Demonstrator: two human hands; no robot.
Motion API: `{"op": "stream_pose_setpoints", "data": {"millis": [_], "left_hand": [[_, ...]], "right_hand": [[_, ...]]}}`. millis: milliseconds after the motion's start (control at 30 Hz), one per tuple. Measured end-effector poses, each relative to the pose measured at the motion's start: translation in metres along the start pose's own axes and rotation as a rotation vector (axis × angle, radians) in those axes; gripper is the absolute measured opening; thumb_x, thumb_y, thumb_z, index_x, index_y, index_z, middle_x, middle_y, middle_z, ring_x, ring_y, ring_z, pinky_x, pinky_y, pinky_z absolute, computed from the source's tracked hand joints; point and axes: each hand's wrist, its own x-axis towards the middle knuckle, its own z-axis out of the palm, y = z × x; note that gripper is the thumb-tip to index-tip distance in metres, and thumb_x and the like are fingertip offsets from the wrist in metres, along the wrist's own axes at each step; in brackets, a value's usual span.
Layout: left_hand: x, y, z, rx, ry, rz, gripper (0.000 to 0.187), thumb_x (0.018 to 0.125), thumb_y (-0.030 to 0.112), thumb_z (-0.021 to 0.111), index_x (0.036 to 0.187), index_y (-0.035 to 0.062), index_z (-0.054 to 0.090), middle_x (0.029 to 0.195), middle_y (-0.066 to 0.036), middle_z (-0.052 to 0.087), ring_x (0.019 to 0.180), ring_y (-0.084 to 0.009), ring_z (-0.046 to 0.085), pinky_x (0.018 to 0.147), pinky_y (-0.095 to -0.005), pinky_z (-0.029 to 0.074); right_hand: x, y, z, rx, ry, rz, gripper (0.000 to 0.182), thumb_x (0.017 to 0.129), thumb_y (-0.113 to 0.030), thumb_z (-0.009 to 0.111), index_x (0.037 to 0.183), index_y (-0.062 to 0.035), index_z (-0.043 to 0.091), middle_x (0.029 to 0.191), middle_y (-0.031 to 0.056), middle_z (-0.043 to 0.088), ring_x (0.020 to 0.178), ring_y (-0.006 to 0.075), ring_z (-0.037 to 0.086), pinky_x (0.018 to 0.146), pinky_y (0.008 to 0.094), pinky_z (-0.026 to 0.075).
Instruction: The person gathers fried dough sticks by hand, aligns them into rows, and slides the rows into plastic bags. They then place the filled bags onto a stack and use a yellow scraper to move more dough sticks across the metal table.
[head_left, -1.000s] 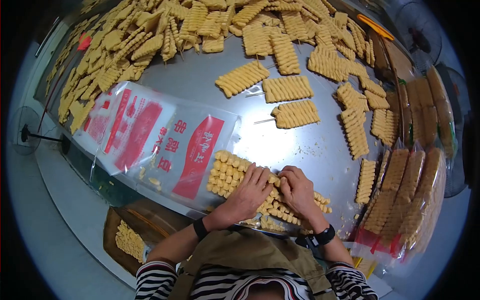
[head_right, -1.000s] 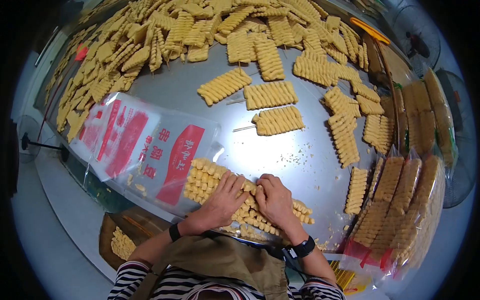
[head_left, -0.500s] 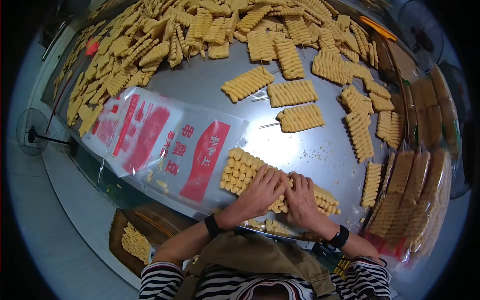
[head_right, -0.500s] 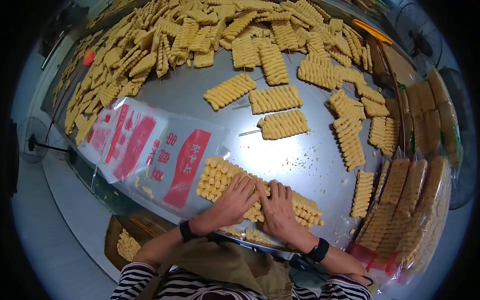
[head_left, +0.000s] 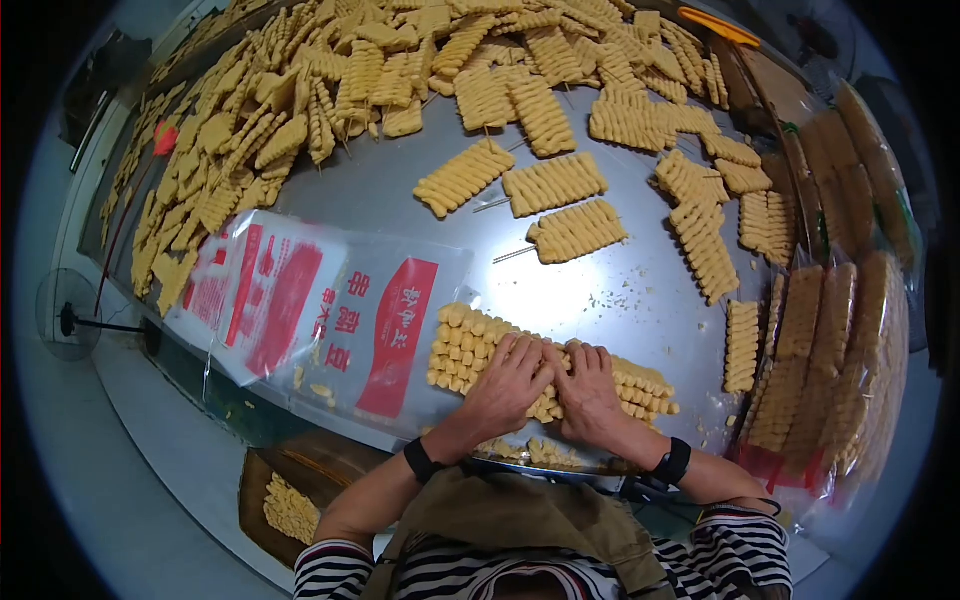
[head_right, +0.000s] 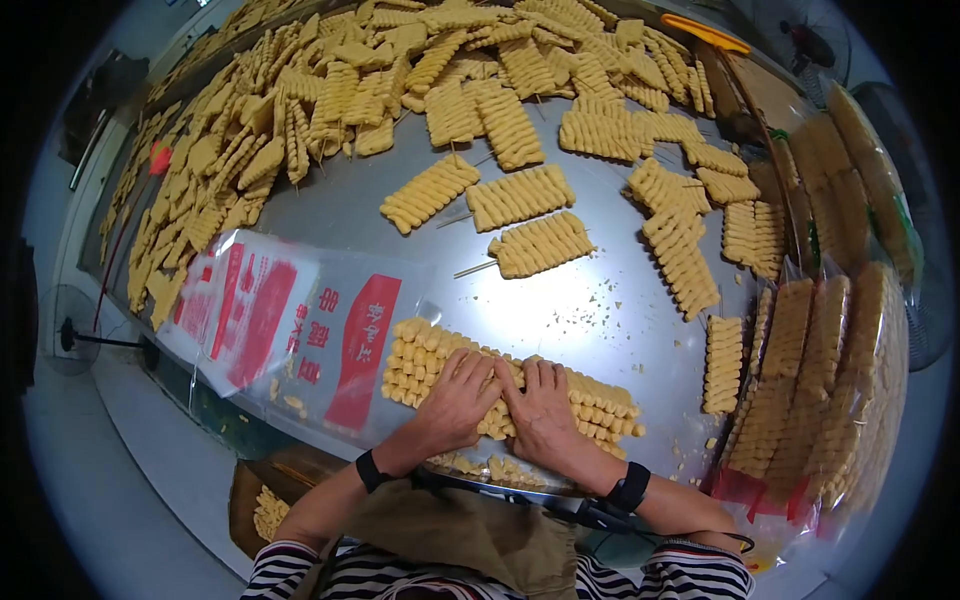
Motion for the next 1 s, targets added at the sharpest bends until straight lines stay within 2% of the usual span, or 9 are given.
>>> {"op": "stream_pose_setpoints", "data": {"millis": [133, 233, 367, 467, 567, 667, 800, 900, 1000], "left_hand": [[-0.001, 0.000, 0.003, -0.009, 0.019, -0.001, 0.047, 0.063, 0.002, 0.060, 0.109, -0.0061, 0.049, 0.111, -0.026, 0.050, 0.114, -0.0394, 0.045, 0.108, -0.0511, 0.026], [-0.007, 0.001, 0.002, 0.082, -0.058, -0.008, 0.067, 0.058, 0.012, 0.073, 0.118, -0.0051, 0.049, 0.127, -0.027, 0.044, 0.123, -0.0427, 0.039, 0.109, -0.0543, 0.024], [-0.046, -0.015, -0.036, -0.135, 0.237, -0.242, 0.073, 0.066, 0.036, 0.079, 0.122, -0.0023, 0.050, 0.137, -0.028, 0.038, 0.130, -0.0438, 0.034, 0.108, -0.0524, 0.027], [-0.093, -0.057, -0.042, 0.058, 0.222, -0.420, 0.075, 0.069, 0.033, 0.078, 0.127, -0.0025, 0.047, 0.137, -0.028, 0.038, 0.129, -0.0439, 0.035, 0.107, -0.0510, 0.029], [-0.106, -0.082, -0.029, 0.148, -0.114, -0.579, 0.078, 0.082, 0.044, 0.064, 0.137, -0.0042, 0.036, 0.145, -0.028, 0.028, 0.138, -0.0414, 0.021, 0.112, -0.0500, 0.018], [-0.109, -0.098, 0.007, 0.218, -0.028, -0.589, 0.073, 0.086, 0.042, 0.059, 0.140, -0.0006, 0.034, 0.147, -0.026, 0.026, 0.139, -0.0397, 0.019, 0.112, -0.0504, 0.018], [-0.116, -0.124, -0.004, 0.143, -0.077, -0.628, 0.062, 0.091, 0.035, 0.054, 0.142, 0.0051, 0.035, 0.150, -0.022, 0.023, 0.141, -0.0359, 0.018, 0.111, -0.0520, 0.019], [-0.121, -0.124, -0.027, -0.183, -0.150, -0.703, 0.050, 0.096, 0.028, 0.048, 0.140, 0.0081, 0.040, 0.150, -0.019, 0.025, 0.140, -0.0338, 0.021, 0.112, -0.0481, 0.020], [-0.118, -0.108, -0.057, -0.460, -0.042, -0.781, 0.042, 0.098, 0.024, 0.043, 0.137, 0.0070, 0.045, 0.146, -0.019, 0.033, 0.138, -0.0342, 0.027, 0.111, -0.0426, 0.024]], "right_hand": [[0.000, -0.002, 0.003, -0.028, 0.053, 0.014, 0.095, 0.054, -0.009, 0.072, 0.138, -0.0013, 0.031, 0.115, 0.0253, 0.043, 0.108, 0.0390, 0.042, 0.093, 0.0496, 0.032], [-0.002, 0.001, 0.003, -0.007, 0.015, 0.042, 0.092, 0.054, -0.007, 0.070, 0.138, -0.0027, 0.032, 0.116, 0.0248, 0.044, 0.108, 0.0387, 0.042, 0.093, 0.0495, 0.032], [-0.018, 0.027, -0.003, -0.031, 0.059, 0.172, 0.089, 0.055, -0.009, 0.073, 0.136, -0.0051, 0.036, 0.113, 0.0233, 0.045, 0.107, 0.0378, 0.043, 0.093, 0.0489, 0.031], [-0.033, 0.046, -0.011, -0.018, 0.130, 0.258, 0.089, 0.055, -0.014, 0.079, 0.134, -0.0054, 0.038, 0.111, 0.0218, 0.046, 0.106, 0.0369, 0.044, 0.093, 0.0475, 0.032], [-0.034, 0.048, -0.015, 0.021, 0.173, 0.301, 0.094, 0.053, -0.020, 0.084, 0.133, -0.0053, 0.038, 0.111, 0.0206, 0.047, 0.106, 0.0359, 0.044, 0.092, 0.0462, 0.032], [-0.031, 0.047, -0.012, 0.007, 0.181, 0.306, 0.096, 0.052, -0.022, 0.085, 0.134, -0.0054, 0.037, 0.111, 0.0197, 0.047, 0.106, 0.0354, 0.044, 0.092, 0.0455, 0.032], [-0.028, 0.048, -0.017, 0.016, 0.164, 0.314, 0.096, 0.053, -0.023, 0.085, 0.134, -0.0054, 0.037, 0.111, 0.0199, 0.047, 0.106, 0.0354, 0.044, 0.092, 0.0458, 0.032], [-0.024, 0.048, -0.021, 0.088, 0.118, 0.298, 0.093, 0.054, -0.024, 0.085, 0.133, -0.0047, 0.039, 0.112, 0.0210, 0.048, 0.105, 0.0362, 0.045, 0.091, 0.0464, 0.034], [-0.008, 0.032, -0.018, 0.260, 0.097, 0.168, 0.091, 0.055, -0.028, 0.084, 0.132, -0.0038, 0.040, 0.112, 0.0225, 0.049, 0.104, 0.0378, 0.047, 0.091, 0.0474, 0.035]]}}
